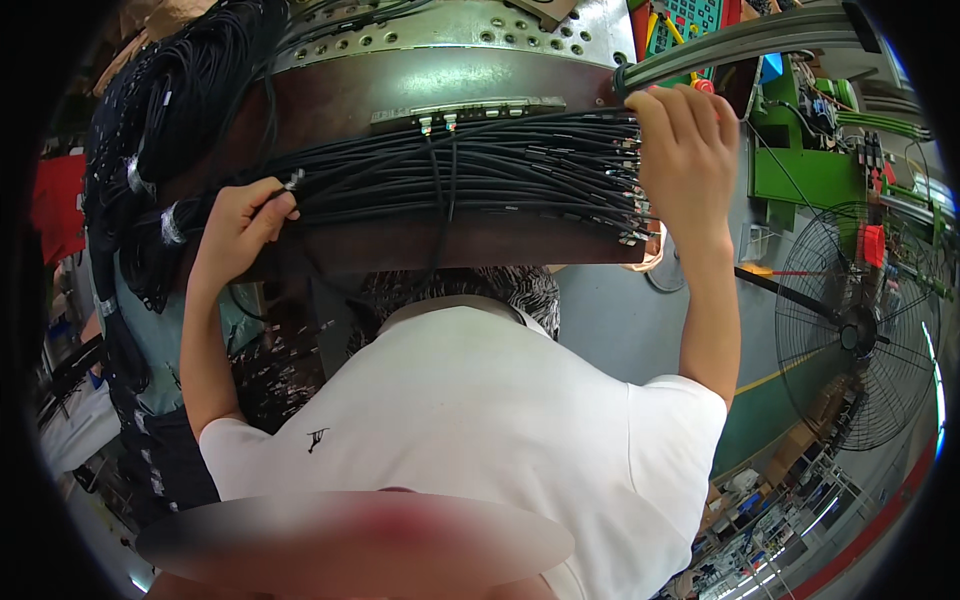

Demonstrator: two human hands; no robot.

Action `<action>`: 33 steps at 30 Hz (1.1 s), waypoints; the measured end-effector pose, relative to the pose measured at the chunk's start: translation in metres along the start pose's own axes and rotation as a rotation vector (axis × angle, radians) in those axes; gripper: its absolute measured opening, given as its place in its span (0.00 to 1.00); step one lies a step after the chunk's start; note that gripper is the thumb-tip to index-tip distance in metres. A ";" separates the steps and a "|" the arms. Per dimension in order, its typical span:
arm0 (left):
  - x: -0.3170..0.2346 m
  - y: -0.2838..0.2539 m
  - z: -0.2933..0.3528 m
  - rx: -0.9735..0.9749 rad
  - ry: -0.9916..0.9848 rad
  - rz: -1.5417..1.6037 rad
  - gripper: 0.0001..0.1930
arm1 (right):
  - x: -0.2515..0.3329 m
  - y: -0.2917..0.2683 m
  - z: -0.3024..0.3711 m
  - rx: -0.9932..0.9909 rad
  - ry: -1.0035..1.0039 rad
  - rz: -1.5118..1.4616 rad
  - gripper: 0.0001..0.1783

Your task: The recorder is plugging electronic cables into a testing board and bundling them together at a factory workstation.

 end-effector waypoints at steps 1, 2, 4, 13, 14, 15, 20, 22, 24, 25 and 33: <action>0.002 -0.003 -0.001 -0.026 -0.001 0.037 0.16 | 0.011 0.009 -0.005 0.054 -0.022 -0.024 0.13; 0.004 -0.005 -0.005 -0.048 0.001 0.078 0.16 | 0.025 0.017 -0.013 0.111 -0.043 -0.044 0.14; 0.009 0.002 -0.013 -0.163 0.031 0.009 0.17 | 0.077 0.020 -0.044 0.039 -0.095 -0.377 0.17; 0.021 0.001 -0.013 -0.552 0.081 0.217 0.14 | 0.229 0.030 -0.088 0.028 -0.229 -0.628 0.08; 0.024 0.001 -0.013 -0.526 0.083 0.205 0.14 | 0.224 0.029 -0.081 0.068 -0.282 -0.643 0.08; 0.027 0.000 -0.013 -0.516 0.068 0.221 0.14 | 0.211 0.030 -0.076 0.062 -0.270 -0.680 0.08; 0.027 0.003 -0.010 -0.518 0.041 0.277 0.14 | 0.138 0.014 -0.047 0.022 -0.187 -0.740 0.09; 0.031 0.001 -0.010 -0.545 0.047 0.267 0.14 | 0.105 0.006 -0.038 0.010 -0.160 -0.690 0.06; 0.032 0.001 -0.008 -0.543 0.024 0.261 0.15 | 0.074 0.004 -0.021 -0.008 -0.133 -0.676 0.05; 0.032 0.001 -0.008 -0.542 0.032 0.263 0.15 | 0.059 0.004 -0.015 -0.014 -0.113 -0.666 0.05; 0.029 0.001 -0.009 -0.508 -0.046 0.228 0.16 | -0.029 0.014 0.046 0.095 0.004 -0.506 0.04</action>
Point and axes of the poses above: each hand's wrist, its own z-axis away from the middle knuckle, its own y-axis out of the palm, x = y × z, the point moved 6 cm from there along -z, towards the middle knuckle, and after that the axes turned 1 degree about x, right-handed, at the moved point
